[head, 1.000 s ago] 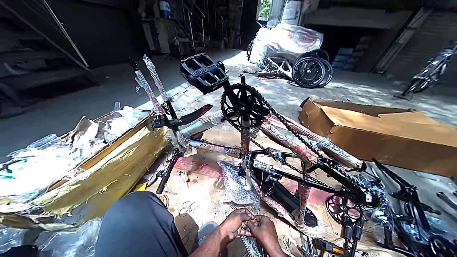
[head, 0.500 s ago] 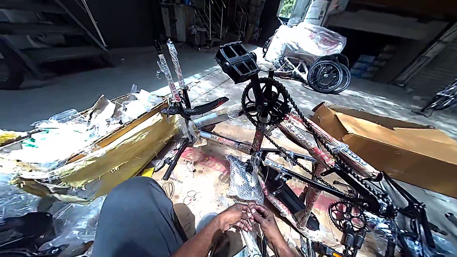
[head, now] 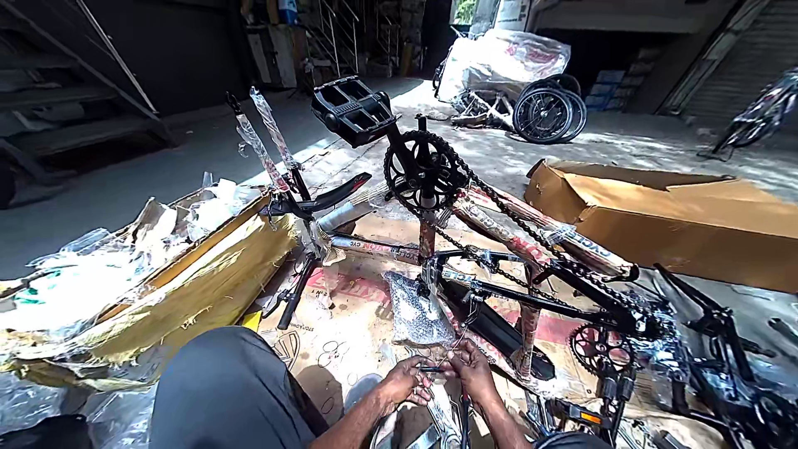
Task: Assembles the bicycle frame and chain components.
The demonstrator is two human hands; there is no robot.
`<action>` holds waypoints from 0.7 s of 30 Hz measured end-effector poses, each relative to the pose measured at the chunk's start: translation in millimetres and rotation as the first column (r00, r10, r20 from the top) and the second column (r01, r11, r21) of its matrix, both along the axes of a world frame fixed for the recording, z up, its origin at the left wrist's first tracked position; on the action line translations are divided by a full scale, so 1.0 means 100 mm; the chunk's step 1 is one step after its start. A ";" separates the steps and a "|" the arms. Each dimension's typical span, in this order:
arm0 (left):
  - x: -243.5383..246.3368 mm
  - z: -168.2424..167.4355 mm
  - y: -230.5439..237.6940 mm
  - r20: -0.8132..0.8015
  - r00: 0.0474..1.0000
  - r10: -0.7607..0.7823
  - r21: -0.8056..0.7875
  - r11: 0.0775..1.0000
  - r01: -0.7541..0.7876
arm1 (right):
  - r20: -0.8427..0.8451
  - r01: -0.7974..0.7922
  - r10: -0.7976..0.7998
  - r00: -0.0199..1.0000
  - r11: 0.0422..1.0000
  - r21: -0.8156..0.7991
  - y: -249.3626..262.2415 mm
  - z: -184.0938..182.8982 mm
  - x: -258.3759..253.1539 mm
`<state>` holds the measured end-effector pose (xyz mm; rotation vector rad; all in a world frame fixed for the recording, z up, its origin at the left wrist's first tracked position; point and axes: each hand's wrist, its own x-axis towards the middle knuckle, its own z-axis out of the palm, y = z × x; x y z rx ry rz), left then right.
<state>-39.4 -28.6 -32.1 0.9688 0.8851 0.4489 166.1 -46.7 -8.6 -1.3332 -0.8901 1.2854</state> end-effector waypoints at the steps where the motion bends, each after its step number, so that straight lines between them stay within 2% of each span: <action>1: 0.00 -0.02 -0.01 -0.008 1.000 -0.023 0.005 1.000 0.023 | 0.007 0.004 -0.004 1.000 1.000 0.010 0.01 0.01 -0.01; 4: 0.05 -0.07 -0.05 -0.001 0.999 -0.037 0.011 0.999 0.037 | 0.055 -0.029 0.027 0.998 0.999 0.046 -0.03 0.01 -0.06; 11: 0.15 -0.07 -0.08 0.134 0.988 0.076 -0.115 0.992 -0.060 | 0.071 -0.023 0.017 0.997 0.996 0.085 -0.04 0.05 -0.08; 21: 0.15 -0.12 -0.08 0.049 0.999 -0.016 -0.002 1.000 0.016 | 0.101 -0.017 0.005 0.995 0.993 0.120 -0.05 0.08 -0.11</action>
